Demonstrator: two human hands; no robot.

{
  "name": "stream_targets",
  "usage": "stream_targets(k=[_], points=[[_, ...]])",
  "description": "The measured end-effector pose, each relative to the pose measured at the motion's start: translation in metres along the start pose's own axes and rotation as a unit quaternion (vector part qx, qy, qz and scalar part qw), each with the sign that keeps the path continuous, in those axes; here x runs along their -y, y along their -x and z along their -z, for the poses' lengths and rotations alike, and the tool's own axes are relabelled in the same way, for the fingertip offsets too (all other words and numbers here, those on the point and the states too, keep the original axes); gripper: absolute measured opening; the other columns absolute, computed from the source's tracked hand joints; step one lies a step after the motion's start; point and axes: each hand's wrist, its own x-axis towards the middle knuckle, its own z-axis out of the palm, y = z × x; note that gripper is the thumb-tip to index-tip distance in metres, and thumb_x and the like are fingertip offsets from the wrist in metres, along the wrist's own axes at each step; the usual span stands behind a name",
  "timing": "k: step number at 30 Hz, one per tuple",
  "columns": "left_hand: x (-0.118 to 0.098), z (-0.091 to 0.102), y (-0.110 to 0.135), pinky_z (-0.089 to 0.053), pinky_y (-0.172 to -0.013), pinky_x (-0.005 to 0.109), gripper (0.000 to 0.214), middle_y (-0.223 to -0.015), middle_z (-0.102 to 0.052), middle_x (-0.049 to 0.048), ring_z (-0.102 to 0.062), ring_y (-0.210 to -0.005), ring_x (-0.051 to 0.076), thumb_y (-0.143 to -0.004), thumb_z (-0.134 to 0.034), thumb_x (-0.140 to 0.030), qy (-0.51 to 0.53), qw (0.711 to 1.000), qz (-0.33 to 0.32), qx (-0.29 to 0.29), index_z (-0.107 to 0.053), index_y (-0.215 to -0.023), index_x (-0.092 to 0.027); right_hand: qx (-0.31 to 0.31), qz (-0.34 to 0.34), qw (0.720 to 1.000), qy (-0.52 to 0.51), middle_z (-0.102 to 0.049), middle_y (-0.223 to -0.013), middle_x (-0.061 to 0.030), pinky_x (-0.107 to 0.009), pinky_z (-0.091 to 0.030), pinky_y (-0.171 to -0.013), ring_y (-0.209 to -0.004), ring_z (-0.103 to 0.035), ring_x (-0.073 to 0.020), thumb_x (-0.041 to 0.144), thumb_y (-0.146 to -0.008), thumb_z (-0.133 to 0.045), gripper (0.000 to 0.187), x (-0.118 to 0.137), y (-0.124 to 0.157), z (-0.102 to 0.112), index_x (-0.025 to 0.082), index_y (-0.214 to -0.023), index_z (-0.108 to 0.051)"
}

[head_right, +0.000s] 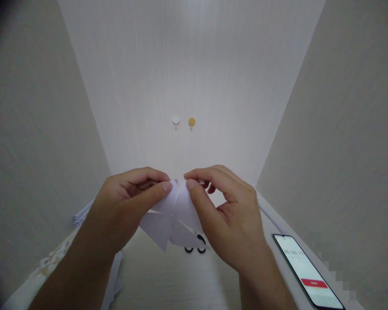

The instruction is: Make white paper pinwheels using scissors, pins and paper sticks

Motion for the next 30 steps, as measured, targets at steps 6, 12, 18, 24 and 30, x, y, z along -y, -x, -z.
stream_targets(k=[6, 12, 18, 24, 30], points=[[-0.001, -0.002, 0.001, -0.043, -0.047, 0.016, 0.009, -0.068, -0.071, -0.0008, -0.060, -0.056, 0.011, -0.078, -0.076, -0.028, 0.004, 1.000, -0.009, -0.021, -0.076, -0.077, -0.019, 0.016, -0.003, 1.000, -0.009, -0.078, -0.094, 0.0000, -0.032, -0.052, -0.070, -0.081, -0.069, -0.0179, 0.018, -0.094, -0.067, 0.018, 0.001, 0.000, 0.003, 0.029, -0.099, -0.080], [-0.003, -0.005, 0.003, -0.041, -0.045, 0.017, 0.007, -0.066, -0.069, -0.0024, -0.057, -0.054, 0.010, -0.078, -0.076, -0.027, -0.050, 0.996, -0.022, -0.072, -0.075, -0.077, -0.020, -0.056, 0.069, 0.996, -0.003, -0.076, -0.087, 0.0001, -0.031, -0.051, -0.066, -0.079, -0.067, -0.0186, 0.009, -0.086, -0.071, 0.019, 0.024, 0.009, 0.004, 0.027, -0.090, -0.076], [-0.002, -0.003, 0.002, -0.045, -0.049, 0.018, 0.006, -0.070, -0.071, -0.0016, -0.060, -0.057, 0.011, -0.079, -0.075, -0.026, -0.024, 0.999, -0.026, -0.036, -0.075, -0.077, -0.020, 0.051, 0.005, 0.997, 0.052, -0.071, -0.073, 0.0042, -0.026, -0.046, -0.055, -0.061, -0.060, -0.0119, 0.014, -0.086, -0.072, 0.014, 0.021, 0.005, -0.002, 0.027, -0.087, -0.078], [-0.006, 0.000, 0.003, -0.043, -0.047, 0.018, 0.007, -0.069, -0.070, -0.0014, -0.058, -0.055, 0.010, -0.080, -0.076, -0.026, 0.011, 1.000, 0.000, 0.013, -0.075, -0.078, -0.019, 0.029, -0.043, 0.998, 0.037, -0.069, -0.067, 0.0056, -0.022, -0.042, -0.050, -0.058, -0.057, -0.0103, 0.015, -0.084, -0.074, 0.013, 0.015, -0.002, -0.007, 0.027, -0.081, -0.079], [-0.004, 0.003, 0.003, -0.042, -0.046, 0.018, 0.009, -0.069, -0.069, -0.0001, -0.058, -0.057, 0.011, -0.081, -0.075, -0.028, -0.010, 0.999, -0.010, 0.040, -0.076, -0.079, -0.019, 0.038, -0.064, 0.997, 0.013, -0.064, -0.062, 0.0057, -0.020, -0.040, -0.048, -0.055, -0.055, -0.0097, 0.013, -0.082, -0.070, 0.016, 0.018, -0.002, -0.005, 0.024, -0.073, -0.076]])
